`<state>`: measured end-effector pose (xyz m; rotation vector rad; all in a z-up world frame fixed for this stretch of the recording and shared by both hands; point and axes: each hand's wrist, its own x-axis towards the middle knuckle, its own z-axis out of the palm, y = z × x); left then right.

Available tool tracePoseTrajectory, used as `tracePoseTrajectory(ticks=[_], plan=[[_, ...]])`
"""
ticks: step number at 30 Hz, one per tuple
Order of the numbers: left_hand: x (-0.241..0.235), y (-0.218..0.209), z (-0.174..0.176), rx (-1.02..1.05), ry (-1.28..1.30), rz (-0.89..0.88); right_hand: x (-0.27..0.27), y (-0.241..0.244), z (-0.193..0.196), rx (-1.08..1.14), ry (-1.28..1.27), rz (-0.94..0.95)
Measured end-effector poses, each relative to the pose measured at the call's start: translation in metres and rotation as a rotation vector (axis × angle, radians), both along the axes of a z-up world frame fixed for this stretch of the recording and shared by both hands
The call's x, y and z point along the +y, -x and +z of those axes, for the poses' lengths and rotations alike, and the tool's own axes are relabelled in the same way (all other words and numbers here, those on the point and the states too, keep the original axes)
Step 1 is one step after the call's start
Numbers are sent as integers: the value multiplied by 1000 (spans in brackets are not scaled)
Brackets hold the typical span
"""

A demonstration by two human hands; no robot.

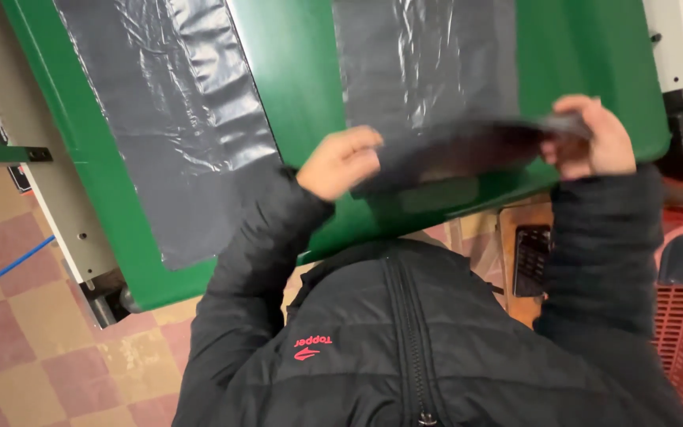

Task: Folding black plastic bags on a conveyor belt and placing them into a red plastic crate.

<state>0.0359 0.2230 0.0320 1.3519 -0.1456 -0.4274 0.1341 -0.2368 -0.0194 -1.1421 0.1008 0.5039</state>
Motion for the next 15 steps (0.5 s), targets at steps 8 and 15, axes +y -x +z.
tracePoseTrajectory(ticks=[8, 15], plan=[[32, -183, -90, 375, 336, 570, 80, -203, -74, 171, -57, 175], [28, -215, -186, -174, -661, 697, 110, -237, -78, 115, 617, 251]])
